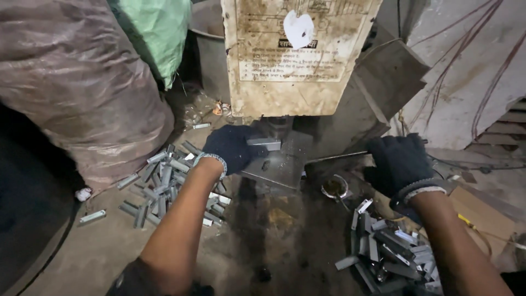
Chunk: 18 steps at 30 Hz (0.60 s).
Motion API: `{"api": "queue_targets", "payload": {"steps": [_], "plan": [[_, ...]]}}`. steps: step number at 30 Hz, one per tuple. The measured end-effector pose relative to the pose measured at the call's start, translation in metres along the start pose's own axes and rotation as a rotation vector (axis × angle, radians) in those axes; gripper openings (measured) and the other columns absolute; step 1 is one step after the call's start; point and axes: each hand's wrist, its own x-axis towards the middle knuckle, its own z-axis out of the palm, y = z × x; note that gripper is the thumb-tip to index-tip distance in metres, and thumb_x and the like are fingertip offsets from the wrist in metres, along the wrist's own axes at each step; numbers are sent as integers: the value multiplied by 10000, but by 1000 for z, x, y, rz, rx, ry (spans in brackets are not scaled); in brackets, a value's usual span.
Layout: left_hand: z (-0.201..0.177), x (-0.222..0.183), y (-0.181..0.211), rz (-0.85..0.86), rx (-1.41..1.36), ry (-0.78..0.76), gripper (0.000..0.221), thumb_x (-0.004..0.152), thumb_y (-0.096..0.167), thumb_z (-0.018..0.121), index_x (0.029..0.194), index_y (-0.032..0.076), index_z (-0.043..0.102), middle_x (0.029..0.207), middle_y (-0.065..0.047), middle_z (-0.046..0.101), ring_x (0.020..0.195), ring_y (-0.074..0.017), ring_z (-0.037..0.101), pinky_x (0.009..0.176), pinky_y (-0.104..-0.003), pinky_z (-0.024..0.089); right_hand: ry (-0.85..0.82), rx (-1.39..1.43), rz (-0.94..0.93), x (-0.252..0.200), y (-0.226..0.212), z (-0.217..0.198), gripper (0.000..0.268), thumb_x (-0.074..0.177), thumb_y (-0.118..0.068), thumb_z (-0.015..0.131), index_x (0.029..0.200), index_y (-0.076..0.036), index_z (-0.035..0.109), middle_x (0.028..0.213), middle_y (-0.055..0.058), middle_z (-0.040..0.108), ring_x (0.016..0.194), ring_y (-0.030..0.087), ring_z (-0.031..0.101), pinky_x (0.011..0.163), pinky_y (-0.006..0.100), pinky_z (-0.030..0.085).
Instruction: Operating a manual stamping machine to process small metal components.
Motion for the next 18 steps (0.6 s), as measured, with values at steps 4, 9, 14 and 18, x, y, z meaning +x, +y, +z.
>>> {"api": "queue_targets", "payload": {"steps": [4, 9, 14, 18], "plan": [[-12, -27, 32, -92, 11, 29, 509, 755, 565, 738, 1199, 317, 754, 1128, -118, 743, 1041, -367, 695, 926, -456, 535, 82, 78, -36, -4, -5, -5, 453, 679, -368, 789, 1057, -149, 670, 924, 145, 711, 923, 376, 655, 885, 500, 449], [-12, -58, 66, -227, 13, 147, 443, 819, 487, 677, 1187, 252, 752, 1000, -141, 776, 954, -331, 738, 884, -453, 554, 71, 71, 1, -5, -5, -3, 360, 674, -364, 799, 955, -164, 696, 913, 140, 713, 946, 378, 656, 891, 506, 449], [-21, -59, 61, -127, -61, 384, 372, 869, 507, 675, 1058, 207, 788, 968, -126, 772, 896, -350, 733, 814, -482, 549, 26, 71, 22, -6, -7, -4, 372, 698, -386, 790, 986, -175, 686, 948, 127, 710, 988, 363, 645, 910, 491, 436], [-19, -65, 75, -270, 22, 215, 308, 889, 485, 657, 1034, 254, 801, 964, -131, 752, 856, -357, 727, 771, -506, 544, 12, 57, 54, -4, -10, 1, 417, 710, -419, 795, 1036, -186, 678, 983, 114, 706, 1030, 348, 634, 948, 491, 413]]}}
